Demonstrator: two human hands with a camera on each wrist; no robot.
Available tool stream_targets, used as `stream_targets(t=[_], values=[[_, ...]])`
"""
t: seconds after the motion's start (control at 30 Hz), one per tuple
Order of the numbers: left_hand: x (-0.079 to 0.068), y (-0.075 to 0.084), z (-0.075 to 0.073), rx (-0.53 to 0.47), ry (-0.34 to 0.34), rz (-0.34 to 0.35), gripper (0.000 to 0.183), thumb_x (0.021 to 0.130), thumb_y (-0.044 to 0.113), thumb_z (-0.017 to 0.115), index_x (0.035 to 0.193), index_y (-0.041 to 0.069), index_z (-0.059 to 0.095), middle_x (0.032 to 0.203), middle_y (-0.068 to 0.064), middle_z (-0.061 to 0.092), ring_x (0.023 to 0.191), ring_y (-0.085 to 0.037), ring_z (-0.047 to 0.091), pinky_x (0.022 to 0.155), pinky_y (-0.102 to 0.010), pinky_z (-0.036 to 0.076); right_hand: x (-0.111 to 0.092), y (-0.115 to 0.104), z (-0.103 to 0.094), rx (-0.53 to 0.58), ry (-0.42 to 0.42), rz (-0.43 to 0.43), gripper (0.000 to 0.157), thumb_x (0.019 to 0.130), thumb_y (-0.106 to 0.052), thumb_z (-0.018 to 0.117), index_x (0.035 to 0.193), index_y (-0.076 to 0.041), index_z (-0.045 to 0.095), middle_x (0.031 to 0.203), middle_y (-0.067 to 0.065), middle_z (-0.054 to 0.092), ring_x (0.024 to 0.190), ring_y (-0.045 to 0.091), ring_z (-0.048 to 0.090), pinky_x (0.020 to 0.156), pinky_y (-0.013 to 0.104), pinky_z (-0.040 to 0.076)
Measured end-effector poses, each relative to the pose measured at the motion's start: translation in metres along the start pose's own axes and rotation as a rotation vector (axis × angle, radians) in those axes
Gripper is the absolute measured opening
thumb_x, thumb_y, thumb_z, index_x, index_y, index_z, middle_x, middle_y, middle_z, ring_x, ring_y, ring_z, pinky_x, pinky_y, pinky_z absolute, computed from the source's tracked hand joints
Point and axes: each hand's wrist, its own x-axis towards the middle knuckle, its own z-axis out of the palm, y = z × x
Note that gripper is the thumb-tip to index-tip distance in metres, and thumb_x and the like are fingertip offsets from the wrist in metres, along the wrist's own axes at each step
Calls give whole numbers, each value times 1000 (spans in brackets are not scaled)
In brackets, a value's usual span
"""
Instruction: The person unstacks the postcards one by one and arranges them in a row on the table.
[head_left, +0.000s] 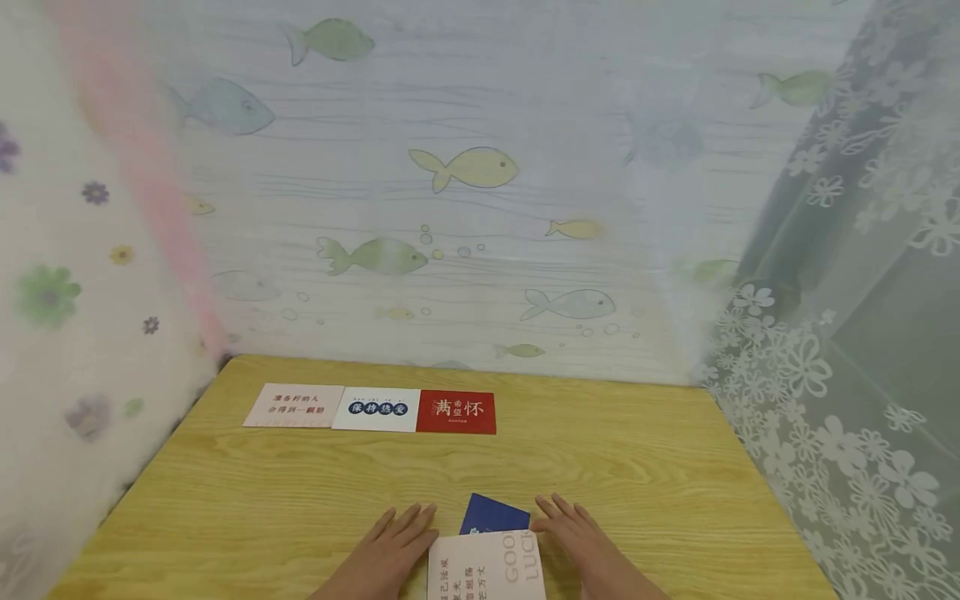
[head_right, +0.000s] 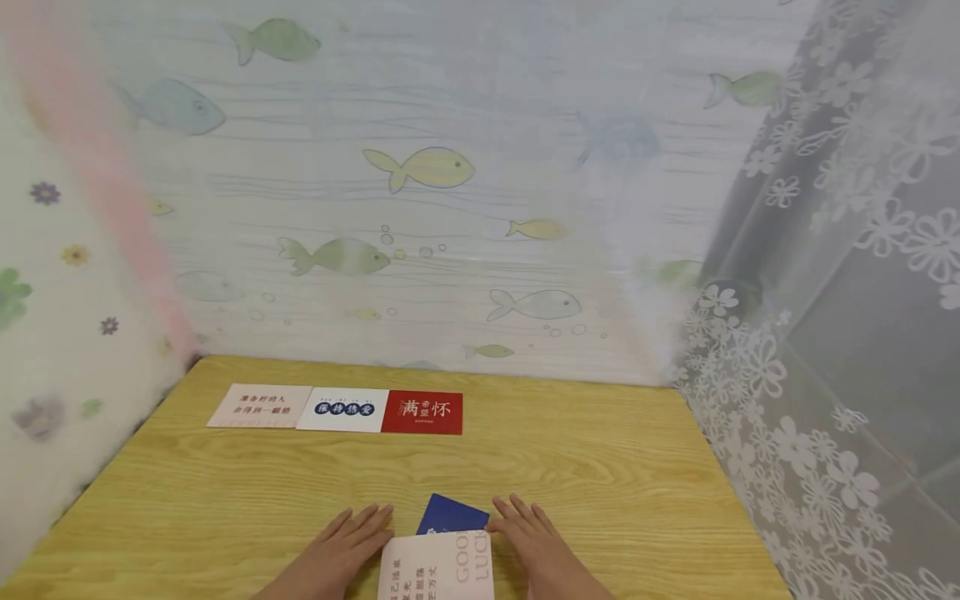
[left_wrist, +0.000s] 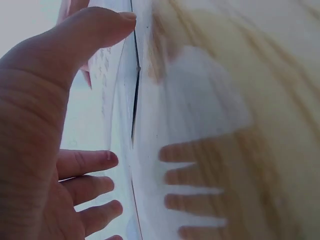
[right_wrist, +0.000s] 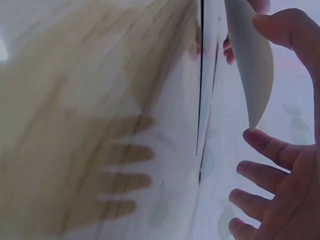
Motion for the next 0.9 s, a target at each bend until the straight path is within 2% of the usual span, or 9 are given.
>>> stream_targets(t=[0.17, 0.33, 0.4, 0.47, 0.57, 0.67, 0.77, 0.8, 0.9], values=[[-1, -1, 2, 50, 115, 44, 105, 78, 90, 51, 144, 8, 56, 158, -13, 45, 145, -36, 43, 117, -58, 35, -3, 8, 1, -29, 48, -60, 91, 81, -82, 58, 141, -12, 54, 150, 20, 52, 139, 43, 47, 104, 60, 47], [3, -2, 5, 143, 295, 129, 108, 76, 93, 47, 144, 10, 57, 155, -10, 50, 141, -31, 48, 112, -51, 42, -2, 12, -1, -168, 142, -125, 97, 67, -78, 78, 134, -10, 58, 142, 21, 58, 130, 44, 54, 96, 59, 50], [7, -2, 5, 165, 365, 164, 108, 74, 93, 48, 142, 10, 58, 154, -10, 51, 141, -31, 49, 110, -49, 44, -2, 12, -4, -171, 170, -124, 97, 64, -73, 83, 132, -9, 59, 142, 21, 58, 130, 46, 53, 112, 51, 42], [13, -1, 4, 160, 399, 184, 105, 74, 91, 55, 143, 12, 57, 155, -9, 49, 142, -30, 47, 111, -49, 44, -3, 12, -7, -151, 180, -100, 94, 65, -67, 86, 135, -9, 58, 144, 21, 57, 137, 42, 49, 123, 34, 27], [24, 2, 2, 135, 394, 179, 99, 74, 82, 67, 146, 15, 54, 160, -5, 43, 146, -30, 42, 115, -51, 40, -5, 14, -13, -99, 187, -52, 93, 65, -53, 92, 138, -8, 57, 148, 21, 54, 148, 32, 37, 123, 14, 3], [36, 4, 0, 123, 356, 158, 98, 72, 73, 75, 148, 17, 51, 164, -3, 37, 150, -29, 37, 119, -53, 34, -7, 20, -19, -85, 193, -12, 96, 58, -38, 97, 141, -11, 56, 152, 17, 51, 152, 28, 31, 123, 14, 1], [52, 5, -2, 113, 339, 152, 98, 71, 69, 78, 149, 15, 52, 164, -6, 37, 150, -30, 35, 120, -55, 32, -6, 29, -25, -54, 191, 33, 99, 53, -29, 99, 141, -14, 57, 156, 14, 47, 149, 38, 33, 123, 15, 3], [58, 4, -3, 105, 337, 156, 98, 71, 69, 79, 148, 14, 53, 163, -7, 38, 150, -31, 35, 121, -55, 32, -5, 33, -27, -45, 188, 50, 99, 53, -28, 99, 142, -14, 57, 156, 14, 46, 148, 42, 34, 124, 20, 6], [80, 0, -6, 67, 328, 168, 100, 69, 66, 82, 148, 12, 53, 163, -10, 38, 151, -30, 35, 122, -55, 30, -1, 47, -34, 12, 174, 98, 98, 55, -23, 99, 142, -11, 57, 157, 19, 44, 144, 51, 34, 125, 47, 21]])
